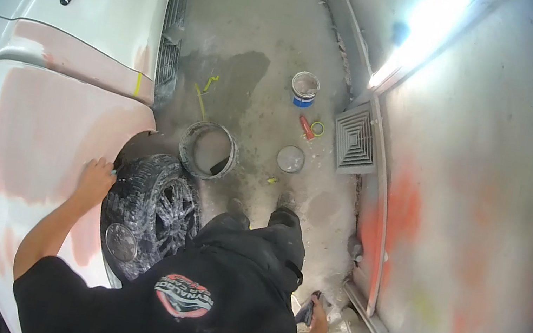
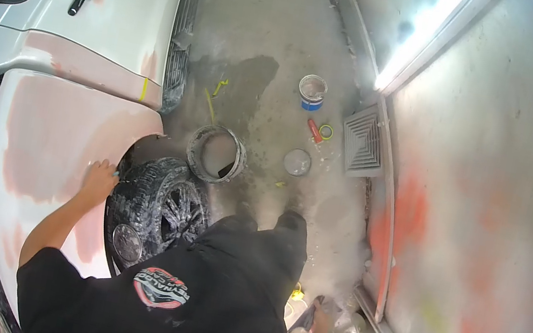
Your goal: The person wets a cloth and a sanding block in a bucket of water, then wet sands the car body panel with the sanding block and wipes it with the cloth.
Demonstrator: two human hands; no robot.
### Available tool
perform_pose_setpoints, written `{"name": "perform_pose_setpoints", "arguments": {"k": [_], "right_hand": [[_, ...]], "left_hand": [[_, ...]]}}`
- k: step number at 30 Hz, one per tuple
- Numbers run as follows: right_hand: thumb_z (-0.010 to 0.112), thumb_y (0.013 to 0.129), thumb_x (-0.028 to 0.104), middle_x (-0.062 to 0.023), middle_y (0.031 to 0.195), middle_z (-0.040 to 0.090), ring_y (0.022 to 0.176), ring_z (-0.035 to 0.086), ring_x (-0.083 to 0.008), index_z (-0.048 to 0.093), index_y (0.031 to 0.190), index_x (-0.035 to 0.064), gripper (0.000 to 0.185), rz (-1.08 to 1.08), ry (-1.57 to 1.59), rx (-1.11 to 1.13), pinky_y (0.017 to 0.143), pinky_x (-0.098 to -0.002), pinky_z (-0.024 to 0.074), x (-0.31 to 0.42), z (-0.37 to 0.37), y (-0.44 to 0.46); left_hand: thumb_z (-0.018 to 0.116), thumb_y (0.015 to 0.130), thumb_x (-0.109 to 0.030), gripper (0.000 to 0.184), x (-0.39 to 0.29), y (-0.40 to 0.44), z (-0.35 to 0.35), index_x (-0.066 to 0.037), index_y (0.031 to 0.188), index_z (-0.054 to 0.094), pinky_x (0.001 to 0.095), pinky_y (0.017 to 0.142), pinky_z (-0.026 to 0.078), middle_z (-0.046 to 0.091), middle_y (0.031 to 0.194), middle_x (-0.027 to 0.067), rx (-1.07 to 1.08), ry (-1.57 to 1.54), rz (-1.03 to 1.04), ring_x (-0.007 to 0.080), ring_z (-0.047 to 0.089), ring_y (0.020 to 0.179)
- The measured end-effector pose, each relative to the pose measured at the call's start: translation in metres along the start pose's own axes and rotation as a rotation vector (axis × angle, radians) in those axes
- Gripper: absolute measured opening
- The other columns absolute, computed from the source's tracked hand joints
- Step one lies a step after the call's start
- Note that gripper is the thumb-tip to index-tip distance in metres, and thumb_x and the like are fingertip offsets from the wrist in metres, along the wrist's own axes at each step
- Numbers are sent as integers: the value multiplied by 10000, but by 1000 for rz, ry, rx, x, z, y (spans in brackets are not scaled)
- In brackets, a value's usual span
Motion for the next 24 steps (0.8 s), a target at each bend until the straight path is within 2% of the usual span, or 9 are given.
{"name": "perform_pose_setpoints", "arguments": {"k": [3,7,9,13,16,18,20,23,24], "right_hand": [[713,952,442,-73,812,700,682,674,-208,716,1100,3,464,-83,-178,-34,639,-387,562,97,8,26],[705,972,391,-74,1027,729,812,679,-205,676,1291,7,500,-221,-736,-148,721,-381,554,289,77,-86],[710,970,395,-78,1022,723,869,683,-207,668,1310,20,507,-633,-616,-46,733,-365,552,330,41,77],[709,970,408,-145,1202,717,964,671,-200,585,1435,-3,632,-934,-711,-7,750,-384,551,430,100,70],[705,959,448,-202,1368,661,986,673,-204,476,1542,2,769,-900,-857,32,739,-403,561,453,146,14],[699,951,481,-233,1450,609,912,694,-214,403,1593,10,850,-867,-1045,52,676,-400,568,456,166,36],[681,945,513,-225,1347,658,597,625,-213,481,1536,21,794,-709,-1105,34,455,-343,471,439,178,4],[666,959,490,-171,1032,734,475,553,-205,675,1294,43,558,-543,-1157,-9,406,-374,432,410,169,7],[702,927,519,-202,1207,689,789,622,-290,593,1420,68,677,-412,-1181,23,535,-454,503,399,159,18]], "left_hand": [[638,870,-196,151,-30,-56,-15,-151,875,782,417,903,429,662,1036,54,23,-17,-83,257,565,1084],[632,857,-179,153,-80,-128,-34,-114,899,764,445,940,425,660,1088,85,-77,-101,-238,288,562,1104],[629,860,-177,158,-108,-160,-46,-97,914,753,461,958,424,654,1112,102,-165,-95,-300,304,561,1122],[634,884,-177,161,-170,-209,-24,-87,965,740,495,1000,416,640,1135,119,-162,-266,-547,330,556,1131],[751,864,-239,210,-234,-227,4,-84,1006,745,528,1010,441,639,1186,135,112,-606,-921,387,555,1178],[772,888,-287,259,-334,-259,90,-74,1034,746,531,964,506,674,1120,142,198,-936,-1670,401,624,1126],[727,941,-332,256,-432,-268,182,-112,1068,760,502,929,553,720,1040,157,41,-1155,-1804,375,695,1050],[655,977,-367,272,-527,-222,207,-150,1089,774,465,910,563,759,1031,149,279,-1204,-1405,355,717,1021],[622,994,-372,293,-550,-203,210,-142,1094,774,475,909,561,765,1072,144,291,-1163,-1131,365,709,1053]]}}
Point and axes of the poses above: each hand's wrist, its own y-axis towards the middle knuckle, its own z-axis out of the palm, x = y × z, the point moved 7 cm from there along y, towards the middle knuckle
